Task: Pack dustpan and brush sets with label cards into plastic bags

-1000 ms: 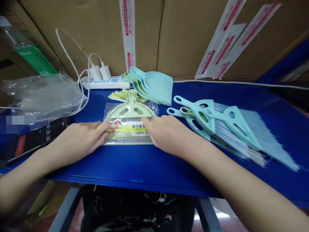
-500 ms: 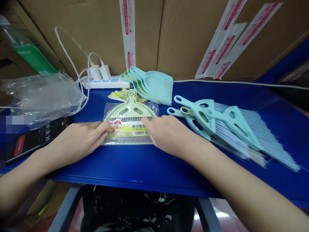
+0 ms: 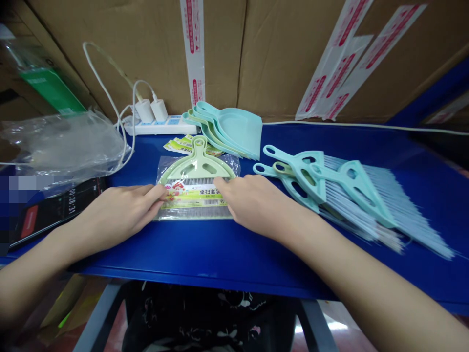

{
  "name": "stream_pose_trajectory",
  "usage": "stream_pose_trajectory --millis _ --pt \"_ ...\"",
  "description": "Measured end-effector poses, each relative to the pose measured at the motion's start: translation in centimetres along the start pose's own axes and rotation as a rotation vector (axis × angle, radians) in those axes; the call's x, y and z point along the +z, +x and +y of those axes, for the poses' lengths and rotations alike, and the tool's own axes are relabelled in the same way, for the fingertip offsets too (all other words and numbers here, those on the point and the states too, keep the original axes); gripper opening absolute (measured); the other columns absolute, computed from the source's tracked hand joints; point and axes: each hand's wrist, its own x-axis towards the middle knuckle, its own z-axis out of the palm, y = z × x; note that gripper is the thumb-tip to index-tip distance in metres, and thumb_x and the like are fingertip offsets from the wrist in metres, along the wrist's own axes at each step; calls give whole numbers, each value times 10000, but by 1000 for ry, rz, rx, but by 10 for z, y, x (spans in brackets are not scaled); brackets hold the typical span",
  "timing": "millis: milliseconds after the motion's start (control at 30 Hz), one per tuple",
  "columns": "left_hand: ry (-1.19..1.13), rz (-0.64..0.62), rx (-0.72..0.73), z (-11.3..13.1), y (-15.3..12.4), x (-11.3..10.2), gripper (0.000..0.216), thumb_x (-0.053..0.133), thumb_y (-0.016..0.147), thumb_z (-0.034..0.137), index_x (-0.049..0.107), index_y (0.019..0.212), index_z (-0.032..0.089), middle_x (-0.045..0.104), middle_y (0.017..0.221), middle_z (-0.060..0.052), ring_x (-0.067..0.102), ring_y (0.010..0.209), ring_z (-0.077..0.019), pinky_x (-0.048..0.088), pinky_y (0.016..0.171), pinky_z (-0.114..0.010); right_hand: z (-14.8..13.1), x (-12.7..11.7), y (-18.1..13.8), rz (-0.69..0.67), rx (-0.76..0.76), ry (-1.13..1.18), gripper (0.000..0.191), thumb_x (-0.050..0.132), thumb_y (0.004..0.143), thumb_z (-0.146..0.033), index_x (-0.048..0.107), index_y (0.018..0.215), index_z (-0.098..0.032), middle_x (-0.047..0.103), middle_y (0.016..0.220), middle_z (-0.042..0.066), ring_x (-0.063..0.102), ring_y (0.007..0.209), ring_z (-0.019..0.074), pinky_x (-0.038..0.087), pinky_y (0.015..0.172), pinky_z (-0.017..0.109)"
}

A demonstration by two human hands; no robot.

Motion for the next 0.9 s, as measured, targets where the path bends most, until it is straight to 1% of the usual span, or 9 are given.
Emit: stream_pose_trajectory --millis 167,300,433,500,567,667,900 --pt "8 -8 -18 -1 0 0 175 399 955 260 550 928 176 687 741 -35 673 616 -205 344 467 -277 3 -2 0 -13 11 67 275 383 842 -96 566 1041 -146 659 737 75 558 580 182 215 494 294" --pt "17 -8 -49 0 -1 -1 174 406 941 264 558 920 183 689 705 -27 665 582 -194 311 452 -270 4 -4 -1 8 57 67 285 386 811 -100 569 1025 -149 622 646 47 551 550 178 231 482 280" --pt "16 6 -68 1 -2 -1 200 391 936 264 571 929 178 681 675 -40 662 566 -209 277 436 -272 2 -6 -3 64 160 4 370 400 800 -176 552 1121 -73 601 584 61 506 476 184 215 450 288" --pt "18 11 -69 1 -1 -1 206 385 930 252 575 940 172 678 674 -46 660 560 -212 272 433 -273 1 -7 -3 47 219 0 414 395 818 -203 530 1167 -25 599 573 75 488 454 185 219 443 298" --pt "33 8 -58 1 -1 -1 201 386 915 235 575 936 171 669 655 -41 654 551 -206 280 435 -272 -1 -9 -2 4 247 11 438 385 832 -195 506 1205 1 601 576 81 478 443 181 223 440 302" --pt "63 10 -35 2 0 -1 199 381 898 215 575 914 175 659 630 -35 645 534 -201 295 440 -276 -3 -11 -1 -26 243 10 466 386 827 -170 479 1251 2 601 577 76 474 434 175 215 434 296" --pt "83 14 -26 3 0 -4 221 360 887 179 578 924 163 666 612 -45 642 514 -231 325 450 -302 -2 -9 -3 20 210 -9 488 384 812 -167 468 1264 -5 627 619 102 522 488 196 211 446 293"
